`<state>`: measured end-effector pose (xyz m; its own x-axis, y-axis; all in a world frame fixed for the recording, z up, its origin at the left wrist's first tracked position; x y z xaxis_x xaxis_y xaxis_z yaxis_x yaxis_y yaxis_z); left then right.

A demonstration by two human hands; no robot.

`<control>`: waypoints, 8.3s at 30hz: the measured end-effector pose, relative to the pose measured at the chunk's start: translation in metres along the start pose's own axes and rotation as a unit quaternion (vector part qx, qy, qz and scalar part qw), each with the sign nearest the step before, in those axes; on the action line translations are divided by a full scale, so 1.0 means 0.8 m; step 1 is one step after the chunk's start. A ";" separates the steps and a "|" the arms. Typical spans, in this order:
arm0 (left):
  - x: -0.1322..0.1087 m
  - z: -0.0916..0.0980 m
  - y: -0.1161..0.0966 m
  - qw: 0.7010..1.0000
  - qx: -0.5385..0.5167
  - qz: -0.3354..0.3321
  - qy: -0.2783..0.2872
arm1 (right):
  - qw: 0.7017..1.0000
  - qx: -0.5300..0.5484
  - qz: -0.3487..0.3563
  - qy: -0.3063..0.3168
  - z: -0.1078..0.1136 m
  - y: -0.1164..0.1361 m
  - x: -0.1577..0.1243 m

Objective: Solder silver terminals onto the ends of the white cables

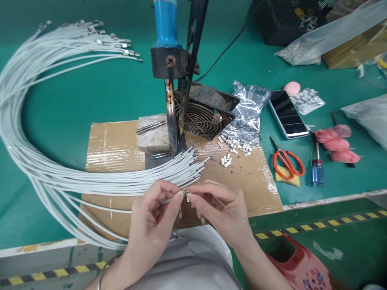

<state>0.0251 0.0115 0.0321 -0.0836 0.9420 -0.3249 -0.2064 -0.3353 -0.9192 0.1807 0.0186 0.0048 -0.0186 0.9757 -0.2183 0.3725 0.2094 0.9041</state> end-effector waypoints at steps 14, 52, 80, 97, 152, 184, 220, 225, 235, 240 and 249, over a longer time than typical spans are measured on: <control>0.003 0.006 0.024 0.991 0.035 -0.130 0.021 | 0.998 0.049 -0.043 0.008 0.006 -0.011 -0.001; 0.005 0.007 0.007 0.995 -0.001 0.030 0.099 | 0.999 0.022 -0.033 -0.014 0.002 0.001 -0.004; 0.004 -0.002 0.021 0.993 0.025 -0.116 -0.022 | 0.991 0.073 -0.107 -0.030 -0.005 -0.006 -0.005; -0.007 -0.013 -0.010 0.994 0.033 0.026 -0.099 | 0.988 0.091 -0.121 -0.030 -0.003 -0.012 -0.007; -0.007 -0.013 -0.016 0.995 0.029 0.045 -0.088 | 1.000 -0.011 -0.008 -0.006 0.013 -0.007 -0.004; 0.012 0.007 0.011 0.992 0.033 -0.110 -0.050 | 0.997 -0.027 0.062 -0.022 -0.007 0.007 0.014; 0.036 0.009 -0.002 0.991 0.068 -0.056 -0.104 | 0.934 -0.320 0.155 0.028 0.006 0.019 0.006; 0.040 0.010 -0.002 0.990 0.066 -0.058 -0.111 | 0.959 -0.230 0.163 0.015 0.001 0.018 0.011; 0.040 0.010 -0.005 0.988 0.067 -0.062 -0.126 | 0.980 -0.149 0.128 0.012 -0.012 0.014 0.016; 0.040 0.004 -0.008 0.987 0.058 -0.048 -0.139 | 0.981 -0.152 0.121 0.003 -0.013 0.014 0.018; 0.040 -0.001 -0.010 0.987 0.038 -0.035 -0.153 | 0.983 -0.138 0.124 -0.007 -0.015 0.010 0.019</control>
<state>0.0247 0.0442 0.0293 -0.3543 0.9197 -0.1691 -0.2939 -0.2812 -0.9135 0.1727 0.0360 0.0133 0.0539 0.9984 0.0171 0.0980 -0.0224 0.9949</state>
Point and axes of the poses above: each hand's wrist, its own x-axis towards the middle knuckle, its own z-axis out of the back of the hand, y = z × x, the point moved 1 cm from there along x, towards the middle knuckle, and after that the axes turned 9 degrees about x, right-handed, at the moved point
